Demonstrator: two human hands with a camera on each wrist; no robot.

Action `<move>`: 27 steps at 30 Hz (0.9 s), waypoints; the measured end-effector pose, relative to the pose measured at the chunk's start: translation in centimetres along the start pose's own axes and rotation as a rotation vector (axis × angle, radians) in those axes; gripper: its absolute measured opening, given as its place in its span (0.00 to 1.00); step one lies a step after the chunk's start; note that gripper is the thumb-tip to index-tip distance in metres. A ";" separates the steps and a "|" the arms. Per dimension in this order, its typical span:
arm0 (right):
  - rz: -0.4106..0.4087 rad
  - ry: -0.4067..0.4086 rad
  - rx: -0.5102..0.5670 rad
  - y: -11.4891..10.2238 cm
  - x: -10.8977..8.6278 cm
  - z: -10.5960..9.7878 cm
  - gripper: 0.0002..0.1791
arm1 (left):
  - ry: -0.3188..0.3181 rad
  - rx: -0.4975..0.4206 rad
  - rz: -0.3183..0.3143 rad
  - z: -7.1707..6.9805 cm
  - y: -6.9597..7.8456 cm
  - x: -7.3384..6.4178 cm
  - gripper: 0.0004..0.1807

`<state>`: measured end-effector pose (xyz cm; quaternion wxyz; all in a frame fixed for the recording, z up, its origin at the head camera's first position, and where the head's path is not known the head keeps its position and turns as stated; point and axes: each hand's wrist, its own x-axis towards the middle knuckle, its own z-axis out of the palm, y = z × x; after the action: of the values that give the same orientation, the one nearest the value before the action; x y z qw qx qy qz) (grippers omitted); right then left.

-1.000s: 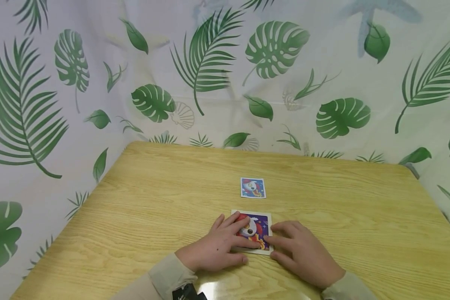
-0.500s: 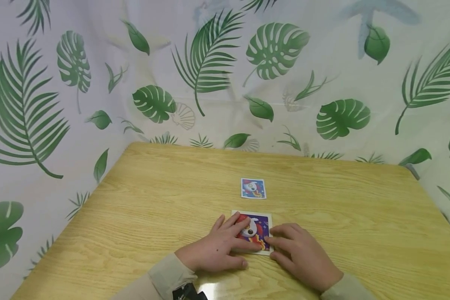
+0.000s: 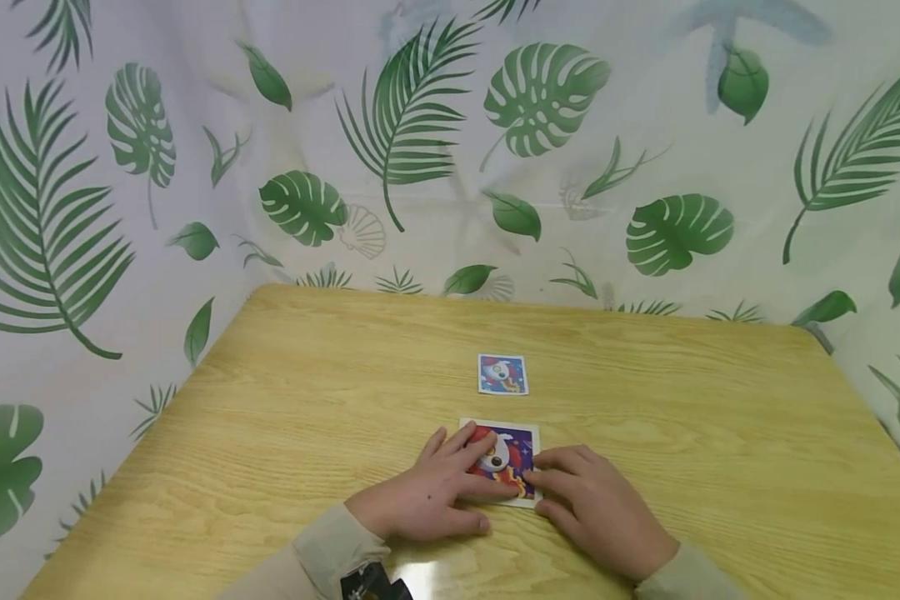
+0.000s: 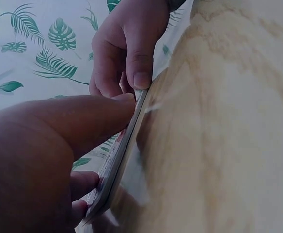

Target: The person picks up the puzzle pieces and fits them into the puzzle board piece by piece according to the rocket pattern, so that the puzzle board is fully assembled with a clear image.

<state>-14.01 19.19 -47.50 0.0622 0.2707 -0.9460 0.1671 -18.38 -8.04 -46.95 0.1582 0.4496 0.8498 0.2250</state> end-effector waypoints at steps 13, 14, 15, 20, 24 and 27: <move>0.006 0.064 -0.019 0.3 0.2 0.8 0.22 | 0.033 -0.004 0.008 0.3 -0.4 0.2 0.28; 0.001 0.068 -0.031 0.3 0.2 0.7 0.21 | 0.032 -0.004 0.014 0.3 -0.4 0.2 0.27; -0.004 0.069 -0.045 0.3 0.3 0.7 0.19 | 0.031 -0.003 0.019 0.3 -0.4 0.2 0.26; -0.024 0.043 -0.089 0.2 0.5 0.5 0.17 | 0.024 0.017 0.028 0.0 -0.3 0.1 0.26; -0.039 0.027 -0.102 0.1 0.4 0.6 0.19 | 0.018 0.032 0.021 0.0 -0.1 0.1 0.25; -0.050 0.029 -0.069 0.3 0.1 0.7 0.22 | 0.008 0.032 0.013 -0.1 0.0 0.0 0.25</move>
<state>-14.22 19.11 -48.23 0.0891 0.2895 -0.9432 0.1367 -18.41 -8.01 -46.89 0.1459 0.4567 0.8510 0.2142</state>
